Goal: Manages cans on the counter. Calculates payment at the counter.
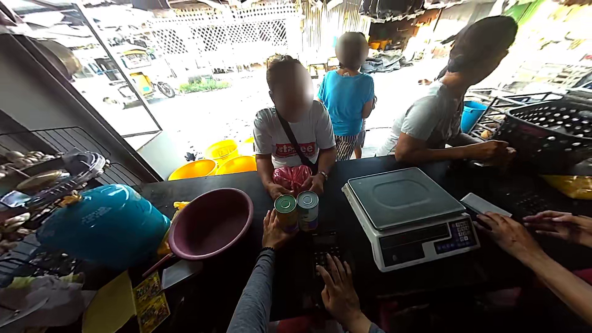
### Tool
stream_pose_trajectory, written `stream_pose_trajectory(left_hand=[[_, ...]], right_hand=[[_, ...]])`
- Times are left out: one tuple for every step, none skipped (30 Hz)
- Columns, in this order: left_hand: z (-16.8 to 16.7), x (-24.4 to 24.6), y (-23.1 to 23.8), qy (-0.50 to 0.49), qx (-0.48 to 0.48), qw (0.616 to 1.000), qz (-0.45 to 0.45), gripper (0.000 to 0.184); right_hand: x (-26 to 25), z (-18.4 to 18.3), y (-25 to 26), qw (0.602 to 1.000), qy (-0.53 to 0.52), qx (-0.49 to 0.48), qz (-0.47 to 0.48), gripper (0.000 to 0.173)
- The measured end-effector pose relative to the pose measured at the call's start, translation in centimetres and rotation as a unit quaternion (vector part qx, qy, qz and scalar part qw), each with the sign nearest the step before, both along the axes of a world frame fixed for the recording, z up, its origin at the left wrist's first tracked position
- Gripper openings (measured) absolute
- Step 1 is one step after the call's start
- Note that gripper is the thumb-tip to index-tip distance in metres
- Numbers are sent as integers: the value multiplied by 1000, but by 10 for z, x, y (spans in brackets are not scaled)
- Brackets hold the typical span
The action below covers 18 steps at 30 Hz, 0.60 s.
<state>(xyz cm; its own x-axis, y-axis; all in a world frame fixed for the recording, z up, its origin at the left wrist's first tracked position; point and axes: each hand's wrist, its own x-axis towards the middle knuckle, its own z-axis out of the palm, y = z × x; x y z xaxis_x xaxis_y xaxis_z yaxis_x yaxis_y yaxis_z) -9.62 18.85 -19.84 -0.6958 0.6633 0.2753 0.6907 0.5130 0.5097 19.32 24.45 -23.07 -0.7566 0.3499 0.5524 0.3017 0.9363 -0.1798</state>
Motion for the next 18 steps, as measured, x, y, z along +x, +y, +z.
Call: stream_pose_trajectory(left_hand=[[-1,0,0,0,2,1000,-1,96],[-2,-1,0,3,3,1000,0,98],[-4,-2,1,5,3,1000,0,100],[-5,-2,1,6,1,1000,0,101],[-5,-3,1,6,-1,1000,0,100],[-5,-2,0,10,-1,1000,2,99],[-5,-1,0,12,0,1000,3,98],[-5,-1,0,12,0,1000,3,97],[-3,-1,-1,13,-1,1000,2,96],[-1,0,-1,11,0,1000,-1,96],[0,0,-1,5,-6,1000,-2,96],[1,0,-1,1,-10,1000,-2,96],[1,0,-1,-1,-12,1000,-2,95],[1,0,0,1,-13,1000,-1,95],[1,0,0,7,-15,1000,1,94],[0,1,0,11,-15,1000,2,94],[0,1,0,9,-15,1000,2,94],[0,2,0,7,-16,1000,2,94]], right_hand=[[0,0,0,1000,0,2,-1,46],[0,0,0,1000,-4,0,1,46],[1,0,0,1000,-9,-1,2,46],[1,1,-1,1000,-13,0,0,45],[1,1,-1,1000,-10,0,-1,46],[1,0,-1,1000,-3,0,-4,47],[1,0,-1,1000,10,2,-5,48],[0,-2,-1,1000,24,5,-6,49],[0,-4,0,999,34,7,-5,49],[-1,-4,0,999,35,5,-4,49],[0,-2,0,1000,27,0,0,48],[0,0,0,1000,14,-6,3,47],[1,3,0,1000,-2,-13,5,46],[1,4,0,1000,-14,-16,4,45],[2,4,0,1000,-19,-15,2,45],[2,3,0,1000,-19,-13,-1,45],[3,3,-1,1000,-16,-12,-3,46],[3,2,-1,1000,-9,-12,-4,47]])
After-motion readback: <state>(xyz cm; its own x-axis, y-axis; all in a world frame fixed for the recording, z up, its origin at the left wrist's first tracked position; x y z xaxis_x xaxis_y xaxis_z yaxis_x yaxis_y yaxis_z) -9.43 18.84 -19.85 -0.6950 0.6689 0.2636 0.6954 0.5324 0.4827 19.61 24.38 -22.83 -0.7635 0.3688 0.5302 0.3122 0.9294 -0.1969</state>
